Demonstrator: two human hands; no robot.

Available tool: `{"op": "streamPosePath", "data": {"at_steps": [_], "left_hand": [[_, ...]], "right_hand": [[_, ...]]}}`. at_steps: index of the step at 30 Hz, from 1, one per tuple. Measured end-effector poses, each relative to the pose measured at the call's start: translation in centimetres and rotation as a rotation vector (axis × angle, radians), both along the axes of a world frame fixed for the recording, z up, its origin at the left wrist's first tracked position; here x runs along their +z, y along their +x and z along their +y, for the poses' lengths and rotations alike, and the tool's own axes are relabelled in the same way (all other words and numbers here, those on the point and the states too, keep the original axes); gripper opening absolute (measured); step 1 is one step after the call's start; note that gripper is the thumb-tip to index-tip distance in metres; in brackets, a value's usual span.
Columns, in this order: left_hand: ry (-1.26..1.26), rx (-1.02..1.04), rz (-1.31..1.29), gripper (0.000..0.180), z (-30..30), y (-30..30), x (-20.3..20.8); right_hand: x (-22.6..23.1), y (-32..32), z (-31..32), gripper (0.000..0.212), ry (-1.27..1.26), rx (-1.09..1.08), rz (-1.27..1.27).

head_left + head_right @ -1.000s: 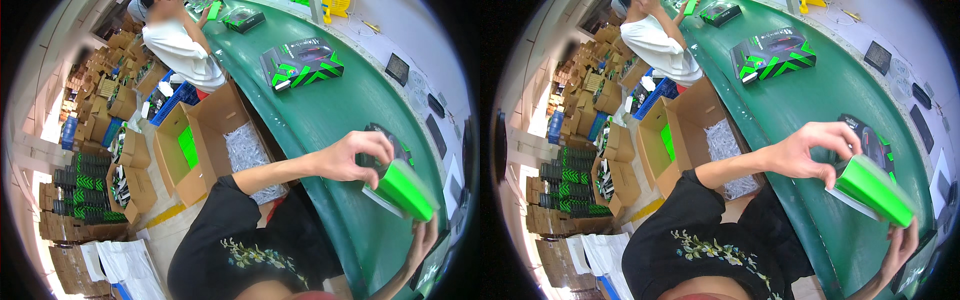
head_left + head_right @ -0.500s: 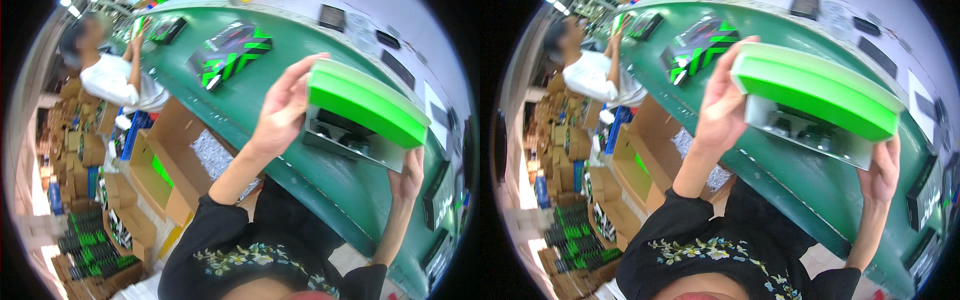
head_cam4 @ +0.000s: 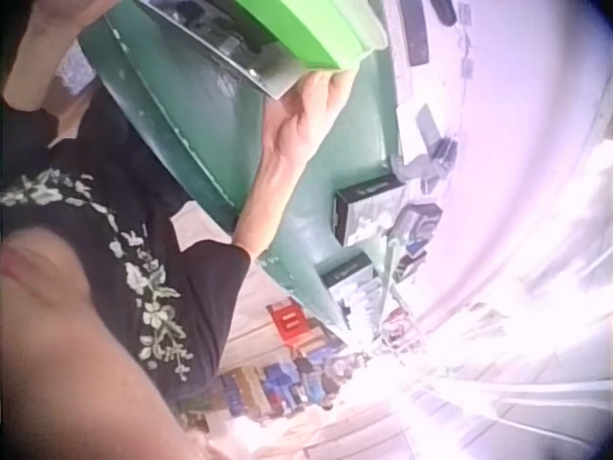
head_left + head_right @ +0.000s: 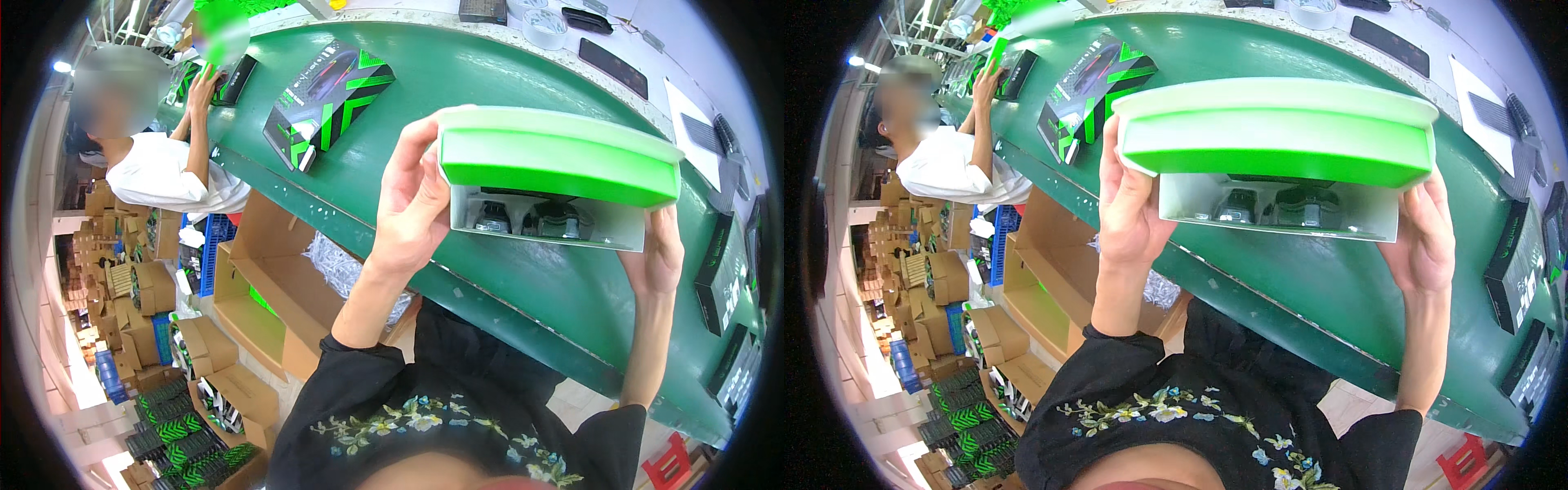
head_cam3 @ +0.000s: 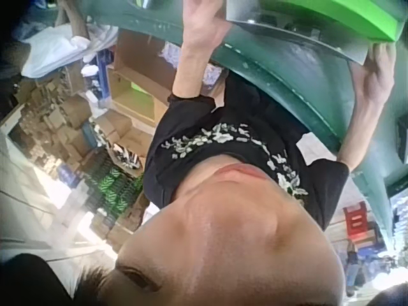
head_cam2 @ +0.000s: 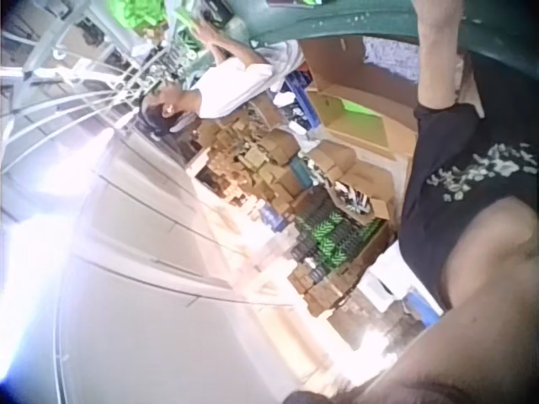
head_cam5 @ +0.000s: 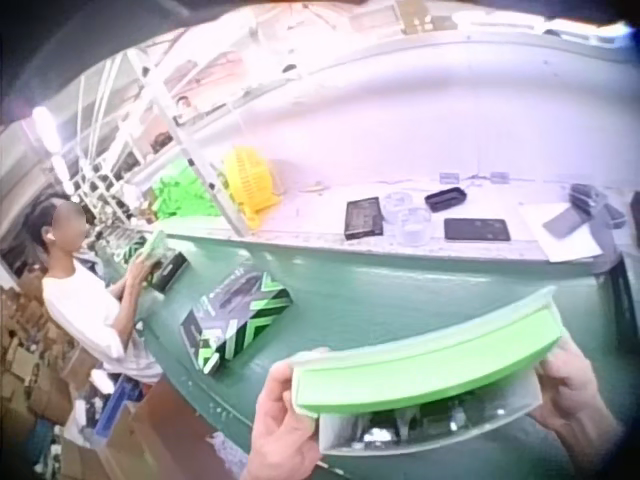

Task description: Packing gaming mice into their retail boxes on an assembly line.

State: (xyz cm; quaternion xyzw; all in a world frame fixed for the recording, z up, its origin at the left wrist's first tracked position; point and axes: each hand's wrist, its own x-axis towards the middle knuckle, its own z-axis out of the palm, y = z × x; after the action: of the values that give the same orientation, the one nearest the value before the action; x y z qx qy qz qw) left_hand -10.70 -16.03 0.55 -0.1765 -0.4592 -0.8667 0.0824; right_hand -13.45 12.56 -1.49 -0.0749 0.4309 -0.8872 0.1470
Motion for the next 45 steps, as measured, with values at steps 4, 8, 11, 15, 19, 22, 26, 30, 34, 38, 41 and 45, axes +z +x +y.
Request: {"op": "streamPosePath", "data": {"at_steps": [4, 8, 11, 15, 19, 22, 26, 30, 34, 38, 41, 45], "left_hand": [[-0.074, -0.095, 0.212, 0.03, -0.2, -0.9, -1.2], [-0.098, -0.164, 0.08, 0.017, -0.2, 0.5, -1.4], [-0.135, -0.104, 0.113, 0.019, -0.7, 1.2, -1.7], [-0.227, -0.109, 0.262, 0.021, -0.5, 0.7, -1.9], [-0.351, -0.056, 0.336, 0.015, -1.0, 0.4, -1.4], [-0.494, 0.073, 0.343, 0.017, -0.4, 1.4, -0.1], [-0.583, 0.199, 0.435, 0.031, -0.1, 1.2, -0.6], [-0.767, 0.308, 0.472, 0.045, 0.5, 1.4, -0.4], [-0.786, 0.506, 0.447, 0.056, 1.7, 2.5, -0.5], [-0.691, 0.601, 0.243, 0.056, 4.6, 2.8, -0.2], [-0.631, 0.563, 0.168, 0.054, 5.7, 3.2, -0.1], [-0.522, 0.384, 0.097, 0.072, 3.9, 3.0, -1.2]], "right_hand": [[0.7, -0.1, -0.9, 0.058, 0.052, 0.081, 0.228], [0.7, 0.0, 0.8, 0.032, 0.051, 0.197, 0.231], [1.5, -0.9, 0.8, 0.009, 0.175, 0.248, 0.339], [3.4, -0.8, 2.4, 0.039, 0.479, 0.129, 0.565], [5.6, 0.5, 2.0, 0.052, 0.89, 0.024, 0.833], [5.1, 0.8, 2.8, 0.054, 1.057, 0.026, 0.903], [4.8, 1.2, 2.0, 0.054, 1.108, -0.089, 1.043], [4.5, 2.3, 2.1, 0.051, 1.174, -0.201, 1.167], [2.8, 2.7, 0.8, 0.046, 0.96, -0.295, 1.003], [3.1, 3.5, -2.1, 0.035, 0.952, -0.47, 0.752], [2.8, 3.8, -1.8, 0.03, 0.858, -0.427, 0.754], [2.4, 2.8, -2.2, 0.034, 0.577, -0.288, 0.74]]}}
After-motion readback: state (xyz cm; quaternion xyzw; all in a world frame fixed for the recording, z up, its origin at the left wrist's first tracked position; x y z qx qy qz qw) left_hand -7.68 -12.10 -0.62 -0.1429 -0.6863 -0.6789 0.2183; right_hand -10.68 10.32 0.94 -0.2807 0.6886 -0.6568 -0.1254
